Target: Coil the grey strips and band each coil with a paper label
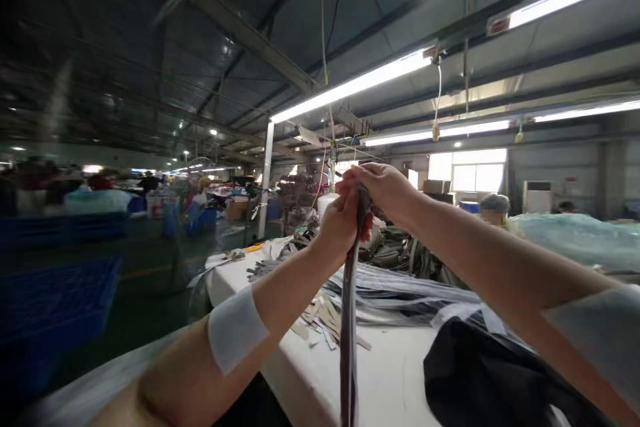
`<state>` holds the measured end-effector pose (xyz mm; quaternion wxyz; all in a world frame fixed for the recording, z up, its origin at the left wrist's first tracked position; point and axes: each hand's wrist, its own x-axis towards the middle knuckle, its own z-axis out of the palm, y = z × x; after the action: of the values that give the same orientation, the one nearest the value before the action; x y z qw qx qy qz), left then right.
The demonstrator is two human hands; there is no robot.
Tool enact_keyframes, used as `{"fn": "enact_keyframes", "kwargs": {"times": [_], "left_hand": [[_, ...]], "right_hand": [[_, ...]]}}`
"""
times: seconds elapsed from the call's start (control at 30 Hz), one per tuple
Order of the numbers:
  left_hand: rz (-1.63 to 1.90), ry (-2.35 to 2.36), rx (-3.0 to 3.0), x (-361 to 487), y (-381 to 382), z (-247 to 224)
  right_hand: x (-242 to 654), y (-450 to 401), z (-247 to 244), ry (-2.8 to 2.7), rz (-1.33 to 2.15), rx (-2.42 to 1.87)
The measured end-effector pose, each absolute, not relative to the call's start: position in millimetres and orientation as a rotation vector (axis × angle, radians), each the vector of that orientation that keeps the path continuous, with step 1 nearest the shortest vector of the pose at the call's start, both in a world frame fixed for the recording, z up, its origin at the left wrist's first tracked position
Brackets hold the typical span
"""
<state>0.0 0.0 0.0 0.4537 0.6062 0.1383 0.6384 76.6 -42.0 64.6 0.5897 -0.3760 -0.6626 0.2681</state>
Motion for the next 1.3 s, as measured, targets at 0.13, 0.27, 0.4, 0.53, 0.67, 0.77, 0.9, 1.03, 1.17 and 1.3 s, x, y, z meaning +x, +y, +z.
{"fn": "enact_keyframes", "kwargs": {"times": [0.13, 0.27, 0.4, 0.53, 0.67, 0.77, 0.9, 1.03, 1.17, 1.3], "left_hand": [[1.594, 0.439, 1.549, -4, 0, -6], [1.645, 0.394, 1.534, -35, 4, -13], [1.668, 0.346, 1.383, -71, 8, -13], [1.620, 0.346, 1.201, -86, 18, -8], [1.666, 0.431, 1.095, -94, 27, -17], [1.430, 0.472, 1.193, -101, 21, -44], [0.893, 0.462, 1.428, -104, 7, -96], [0.985, 0.435, 1.392, -119, 24, -121], [1.380, 0.830, 1.054, -172, 76, -110], [1.493, 0.976, 0.842, -255, 114, -101]], "right_hand": [[80, -31, 58, -1.542, 0.704, -0.827], [77, -33, 23, -1.657, 1.010, -0.729], [58, -46, -48, -1.949, 1.337, -0.800], [36, -60, -119, -2.017, 1.616, -0.979], [23, -67, -156, -1.775, 1.819, -0.939], [21, -66, -154, -1.559, 1.926, -0.899], [28, -61, -131, -1.412, 1.877, -0.871], [49, -63, -111, -1.371, 1.851, -1.007], [87, -78, -95, -1.478, 1.870, -1.150], [155, -101, -81, -1.667, 1.815, -1.338]]}}
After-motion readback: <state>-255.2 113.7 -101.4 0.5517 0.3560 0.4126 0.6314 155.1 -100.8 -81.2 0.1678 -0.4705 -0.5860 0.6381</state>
